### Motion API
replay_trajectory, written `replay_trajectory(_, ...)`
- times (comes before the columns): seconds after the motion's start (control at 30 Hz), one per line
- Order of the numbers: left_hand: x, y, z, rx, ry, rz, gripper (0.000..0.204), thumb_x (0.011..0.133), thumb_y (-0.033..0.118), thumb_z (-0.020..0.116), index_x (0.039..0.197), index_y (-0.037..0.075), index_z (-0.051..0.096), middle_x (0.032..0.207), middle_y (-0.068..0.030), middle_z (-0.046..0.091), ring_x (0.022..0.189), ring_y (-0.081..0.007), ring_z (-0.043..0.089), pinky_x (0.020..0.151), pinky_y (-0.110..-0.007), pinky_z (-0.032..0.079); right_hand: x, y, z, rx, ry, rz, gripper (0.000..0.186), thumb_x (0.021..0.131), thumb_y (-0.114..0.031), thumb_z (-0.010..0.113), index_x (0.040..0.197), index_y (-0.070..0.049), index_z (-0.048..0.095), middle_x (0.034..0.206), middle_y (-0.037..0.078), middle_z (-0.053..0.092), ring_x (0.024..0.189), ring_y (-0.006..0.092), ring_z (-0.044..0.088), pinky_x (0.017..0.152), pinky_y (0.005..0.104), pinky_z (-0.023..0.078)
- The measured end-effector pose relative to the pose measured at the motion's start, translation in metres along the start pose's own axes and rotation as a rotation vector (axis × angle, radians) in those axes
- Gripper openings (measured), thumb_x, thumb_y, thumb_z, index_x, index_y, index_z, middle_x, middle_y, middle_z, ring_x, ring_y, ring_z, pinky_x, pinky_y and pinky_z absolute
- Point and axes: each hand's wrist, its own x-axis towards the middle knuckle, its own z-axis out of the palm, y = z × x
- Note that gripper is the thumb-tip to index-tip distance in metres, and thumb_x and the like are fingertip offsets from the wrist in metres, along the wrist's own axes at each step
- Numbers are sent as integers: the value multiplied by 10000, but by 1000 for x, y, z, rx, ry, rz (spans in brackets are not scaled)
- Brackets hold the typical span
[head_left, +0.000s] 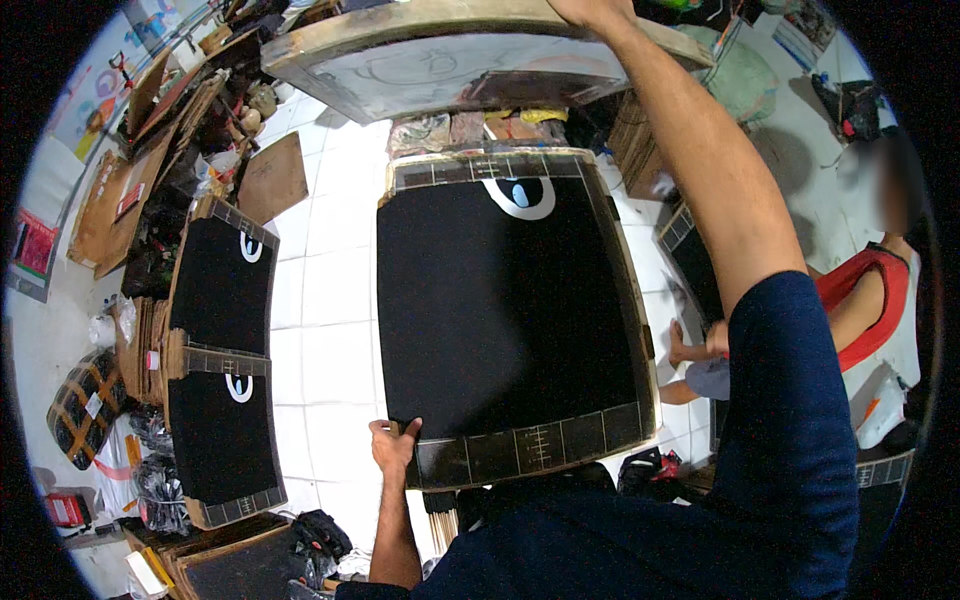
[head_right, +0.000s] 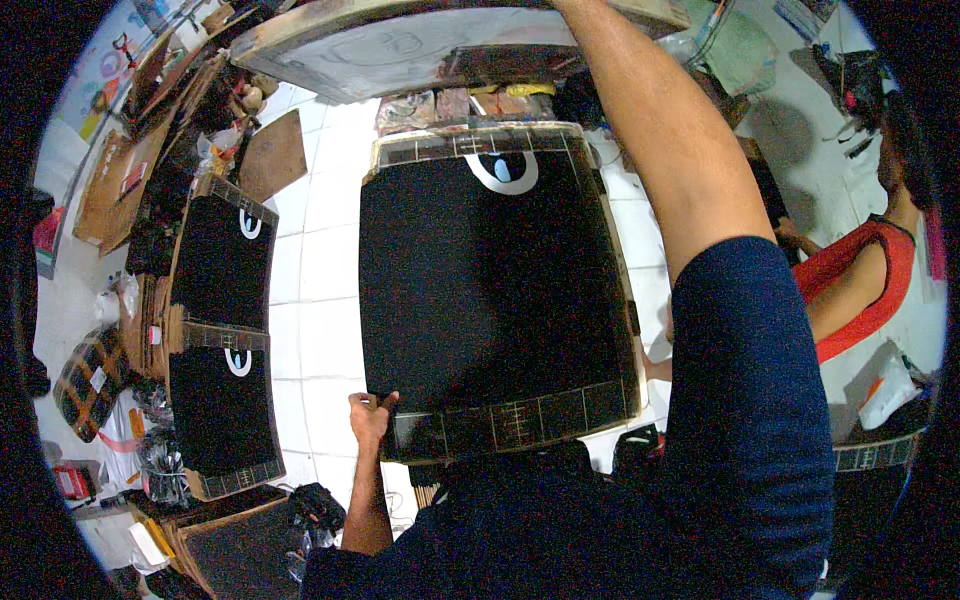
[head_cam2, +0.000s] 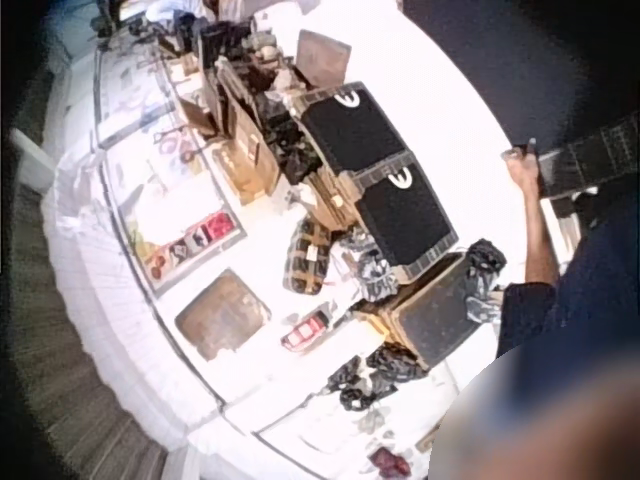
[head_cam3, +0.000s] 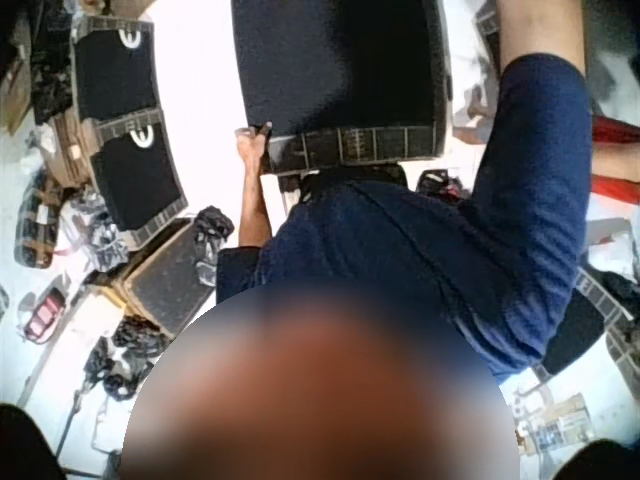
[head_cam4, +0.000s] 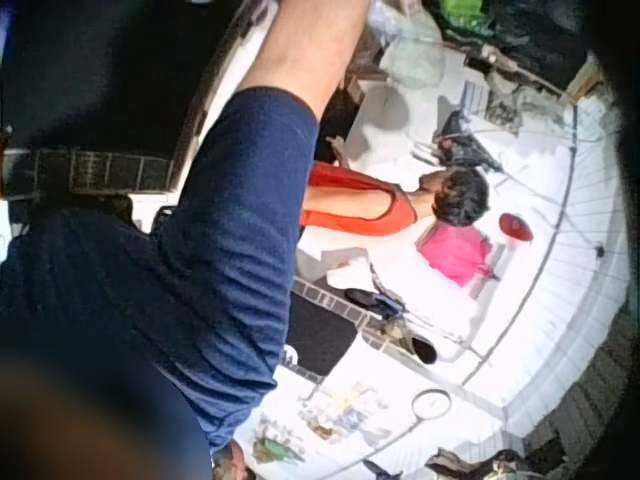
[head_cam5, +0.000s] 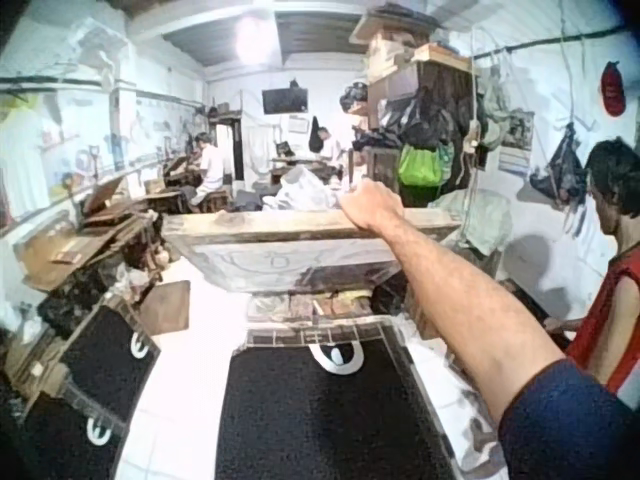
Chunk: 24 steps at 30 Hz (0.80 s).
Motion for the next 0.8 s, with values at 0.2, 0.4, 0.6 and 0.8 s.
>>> replay_trajectory(0.2,15,-6,13,89,-2,95,773,715,537,917,1092,-52,589,1139,-264,645,1117,-408,633,932,-472,519,-23,11,11,-92,-17,-42,486,894,-605,530,1197,-305,763,1210,125,747,1148,370,690,1010,499,517)
replay_trajectory(0.4,18,122,-25,-364,150,362,867,887,515,791,1428,-79,466,1376,-255,562,1274,-397,564,1039,-509,486,-135,46,33,91,108,-151,304,931,-406,601,958,-157,774,927,137,767,889,354,738,810,471,576)
replay_trajectory(0.6,18,245,-50,-1809,-317,-24,834,950,696,508,1483,64,400,1518,-189,428,1416,-329,417,1136,-580,362,-306,106,93,264,66,-225,151,864,-212,697,966,-106,729,886,125,667,889,332,654,779,451,535)
replay_trajectory(0.8,31,200,18,-1684,-159,-660,895,986,602,467,1586,-24,243,1587,-221,309,1465,-385,342,1204,-537,312,-327,176,185,286,-281,-135,508,780,-181,733,1261,-84,603,1204,157,608,1164,381,553,996,502,453)
